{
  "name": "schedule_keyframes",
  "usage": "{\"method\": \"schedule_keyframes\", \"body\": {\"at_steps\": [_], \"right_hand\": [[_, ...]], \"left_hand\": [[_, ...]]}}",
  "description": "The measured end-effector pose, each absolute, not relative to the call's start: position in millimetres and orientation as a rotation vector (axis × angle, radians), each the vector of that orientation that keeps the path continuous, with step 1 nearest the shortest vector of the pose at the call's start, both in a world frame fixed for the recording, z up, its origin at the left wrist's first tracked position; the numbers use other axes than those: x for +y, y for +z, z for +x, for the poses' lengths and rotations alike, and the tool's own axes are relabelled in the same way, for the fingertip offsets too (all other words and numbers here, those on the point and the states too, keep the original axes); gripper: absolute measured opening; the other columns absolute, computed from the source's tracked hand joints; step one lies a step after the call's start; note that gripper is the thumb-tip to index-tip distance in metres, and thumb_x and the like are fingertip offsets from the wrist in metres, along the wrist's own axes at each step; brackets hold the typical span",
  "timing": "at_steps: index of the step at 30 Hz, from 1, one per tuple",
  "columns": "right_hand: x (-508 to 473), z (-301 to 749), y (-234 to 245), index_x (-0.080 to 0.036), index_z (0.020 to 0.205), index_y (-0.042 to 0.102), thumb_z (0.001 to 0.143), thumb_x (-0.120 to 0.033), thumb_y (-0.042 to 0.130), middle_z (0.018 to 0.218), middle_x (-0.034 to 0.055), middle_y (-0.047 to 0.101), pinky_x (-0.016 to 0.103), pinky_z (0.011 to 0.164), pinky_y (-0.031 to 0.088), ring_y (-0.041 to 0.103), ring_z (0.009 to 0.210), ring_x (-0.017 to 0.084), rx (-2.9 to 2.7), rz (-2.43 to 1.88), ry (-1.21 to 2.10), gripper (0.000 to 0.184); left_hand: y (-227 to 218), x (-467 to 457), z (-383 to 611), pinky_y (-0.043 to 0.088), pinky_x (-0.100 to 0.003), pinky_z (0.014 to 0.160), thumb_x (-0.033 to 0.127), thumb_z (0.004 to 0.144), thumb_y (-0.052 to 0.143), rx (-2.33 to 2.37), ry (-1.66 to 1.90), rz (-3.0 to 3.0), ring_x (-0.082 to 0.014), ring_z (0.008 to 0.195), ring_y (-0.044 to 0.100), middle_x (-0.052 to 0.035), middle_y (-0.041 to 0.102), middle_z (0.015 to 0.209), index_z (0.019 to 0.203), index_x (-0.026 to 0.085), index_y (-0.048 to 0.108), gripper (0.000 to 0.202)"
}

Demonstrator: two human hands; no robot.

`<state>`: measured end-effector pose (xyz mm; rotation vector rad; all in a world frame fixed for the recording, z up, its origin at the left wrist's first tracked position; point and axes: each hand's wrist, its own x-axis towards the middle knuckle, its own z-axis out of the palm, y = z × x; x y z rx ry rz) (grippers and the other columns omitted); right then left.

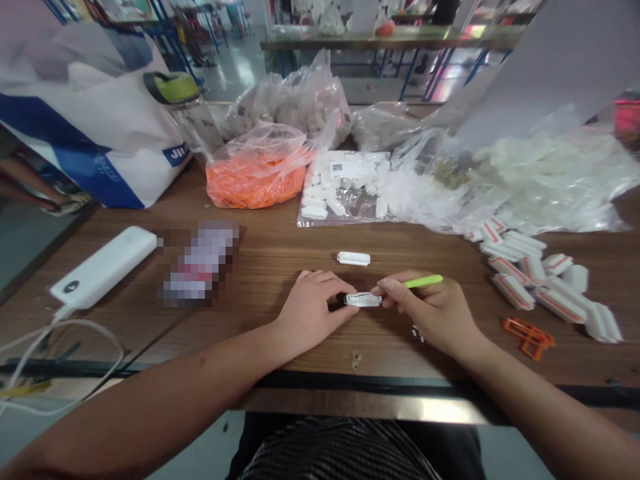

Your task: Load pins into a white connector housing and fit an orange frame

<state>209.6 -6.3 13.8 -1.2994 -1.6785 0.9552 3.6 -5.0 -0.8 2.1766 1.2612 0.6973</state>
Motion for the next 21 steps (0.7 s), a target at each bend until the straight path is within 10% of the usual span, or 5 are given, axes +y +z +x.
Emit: {"method": "schedule_keyframes", "body": {"at_steps": [21], "right_hand": [[-7.2,208.6,15.7,-0.021,0.067,0.071,0.086,-0.04,0.063,0.057,0.0012,0.068,0.024,0.045,0.049,0.062,0.05,0.013,-1.669,-1.33,0.898,0.028]], "left_hand": [[-0.6,-4.6,2.8,0.037,-0.037,0.079,0.026,0.082,0.072,1.255,0.698,2.171,-0.0187,0.085,0.063,0.0022,0.073,0.089,0.092,0.025,0.07,0.01]]}}
